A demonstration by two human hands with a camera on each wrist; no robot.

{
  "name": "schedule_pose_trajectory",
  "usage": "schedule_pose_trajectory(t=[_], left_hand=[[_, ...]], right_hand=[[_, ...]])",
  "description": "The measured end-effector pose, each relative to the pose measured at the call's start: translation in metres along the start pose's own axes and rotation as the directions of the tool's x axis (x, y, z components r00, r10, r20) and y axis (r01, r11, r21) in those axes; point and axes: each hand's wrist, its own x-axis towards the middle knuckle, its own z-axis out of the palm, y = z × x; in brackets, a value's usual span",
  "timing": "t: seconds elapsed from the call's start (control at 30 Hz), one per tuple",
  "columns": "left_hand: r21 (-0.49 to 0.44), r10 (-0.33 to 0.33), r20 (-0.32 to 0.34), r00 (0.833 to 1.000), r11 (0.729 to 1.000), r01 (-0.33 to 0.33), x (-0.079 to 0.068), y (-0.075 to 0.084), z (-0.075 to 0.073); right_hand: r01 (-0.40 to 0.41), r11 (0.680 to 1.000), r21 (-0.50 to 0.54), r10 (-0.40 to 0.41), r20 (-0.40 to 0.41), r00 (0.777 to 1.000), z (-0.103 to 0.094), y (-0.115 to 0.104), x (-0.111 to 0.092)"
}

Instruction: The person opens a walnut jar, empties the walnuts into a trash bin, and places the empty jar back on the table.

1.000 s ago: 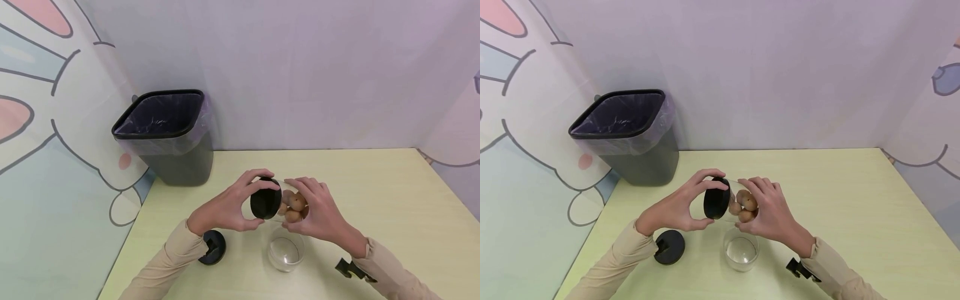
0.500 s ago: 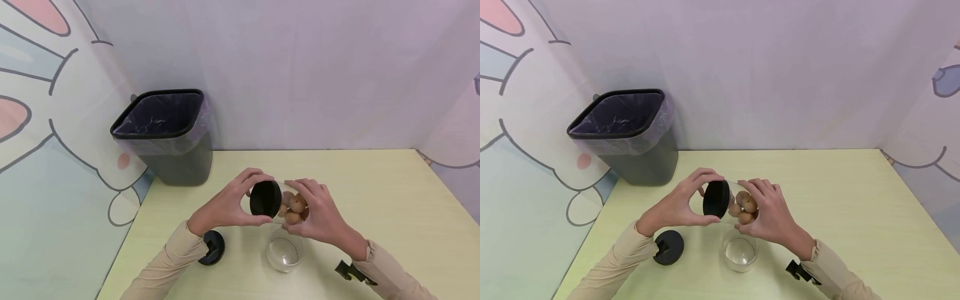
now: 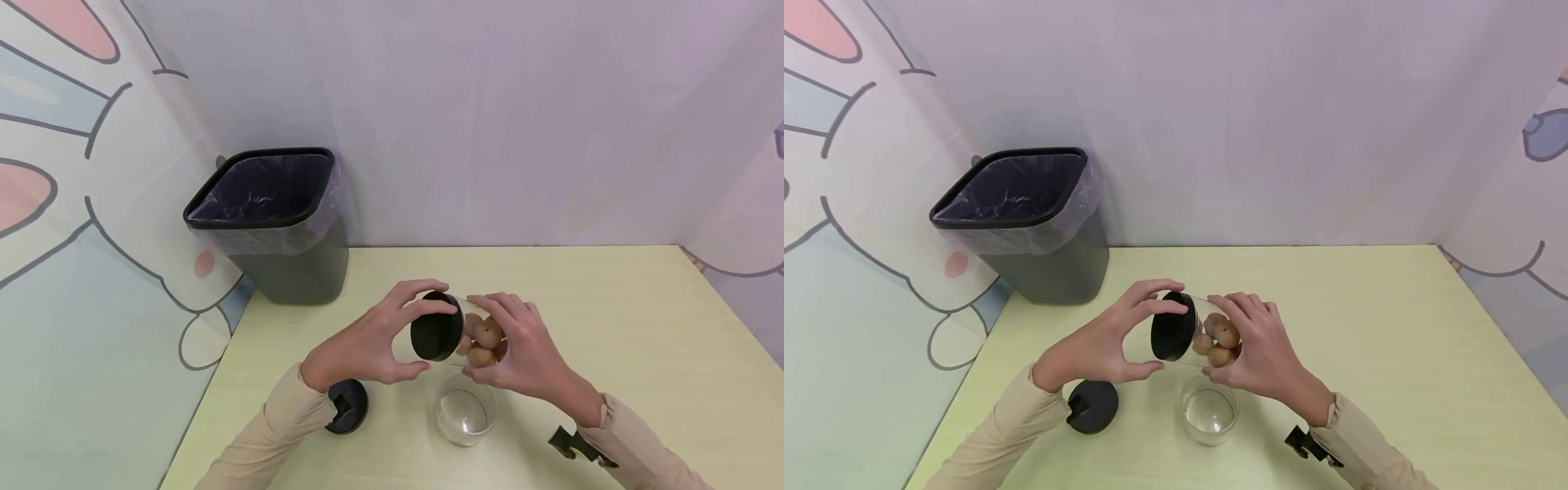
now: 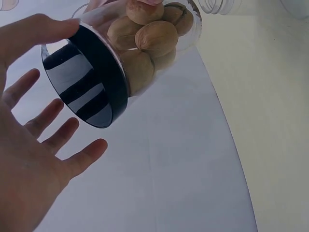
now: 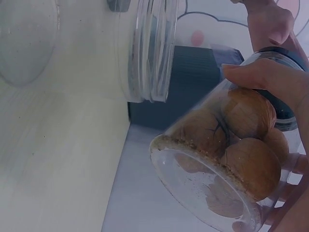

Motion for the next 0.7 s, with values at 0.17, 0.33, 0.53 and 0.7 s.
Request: schedule_pose_trajectory(t=[0.17, 0.33, 0.53, 0.7], left_hand=[[0.026, 0.02, 0.004, 1.0, 0.999, -0.02, 0.0, 0.0019, 0.0006], [0.024, 0.029, 0.016, 0.999, 0.999, -0.029, -0.0009, 0.0013, 0.0026], [-0.011, 0.022, 0.013, 1.0, 1.0, -0.022, -0.002, -0.0004, 0.0056], [-0.03, -0.014, -0.021, 1.0, 0.999, 0.013, -0.0034, -0.0018, 0.0059]], right_hand=[[0.0, 1.0, 0.007, 0.0, 0.004, 1.0, -0.0001, -0.0002, -0.0007], [0.004, 1.0, 0.017, -0.004, 0.008, 1.0, 0.0003, -0.0005, -0.0009], [0.007, 1.0, 0.022, -0.008, 0.015, 1.0, 0.0012, -0.0013, -0.0012], [0.011, 1.0, 0.021, -0.012, 0.012, 1.0, 0.002, -0.0008, -0.0009]])
